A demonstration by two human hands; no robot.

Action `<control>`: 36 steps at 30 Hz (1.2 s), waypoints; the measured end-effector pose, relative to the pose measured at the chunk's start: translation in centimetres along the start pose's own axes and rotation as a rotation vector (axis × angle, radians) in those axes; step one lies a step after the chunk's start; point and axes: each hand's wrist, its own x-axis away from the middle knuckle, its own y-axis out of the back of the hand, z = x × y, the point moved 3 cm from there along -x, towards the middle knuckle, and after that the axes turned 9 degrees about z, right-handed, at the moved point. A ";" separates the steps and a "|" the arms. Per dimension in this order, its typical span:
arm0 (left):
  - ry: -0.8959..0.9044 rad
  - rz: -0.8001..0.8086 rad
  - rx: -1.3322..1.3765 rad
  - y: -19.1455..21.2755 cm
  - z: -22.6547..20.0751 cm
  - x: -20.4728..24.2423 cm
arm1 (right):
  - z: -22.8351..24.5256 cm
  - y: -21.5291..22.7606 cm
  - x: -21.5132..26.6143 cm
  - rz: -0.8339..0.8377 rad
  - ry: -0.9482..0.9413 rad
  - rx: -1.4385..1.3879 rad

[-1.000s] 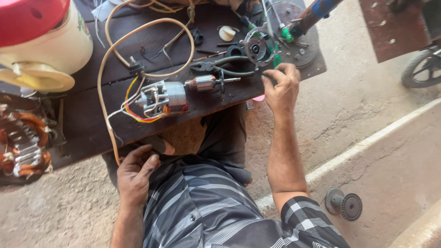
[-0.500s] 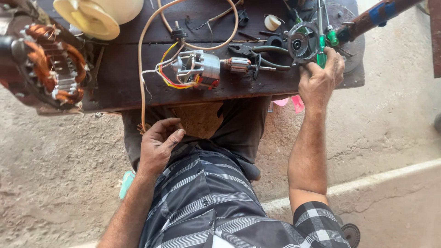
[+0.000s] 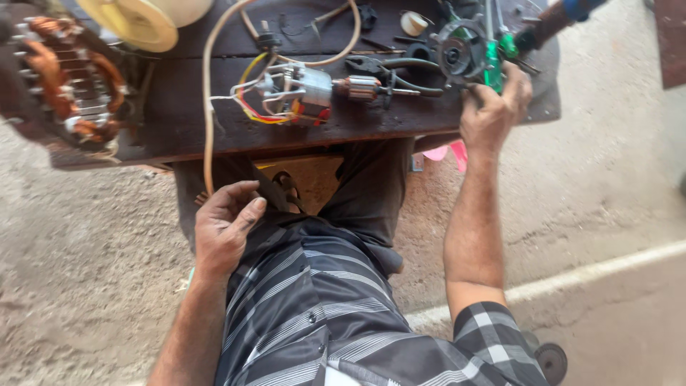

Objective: The person disassembles a small electric motor, removes the rotor, and uses pliers and a screwdriver to manipulate internal components. The person then reassembles the motor parts and places the housing back on the workbench.

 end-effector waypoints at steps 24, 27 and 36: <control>-0.025 0.098 0.043 -0.7 -1.8 -0.5 | 7.9 3.9 1.1 -0.118 0.116 -0.145; -0.038 0.106 -0.030 -1.3 -3.0 -1.4 | 13.4 4.7 1.6 -0.035 0.211 -0.342; -0.243 0.048 -0.396 -2.7 -7.4 -4.0 | 24.6 2.7 1.1 0.424 0.317 -0.546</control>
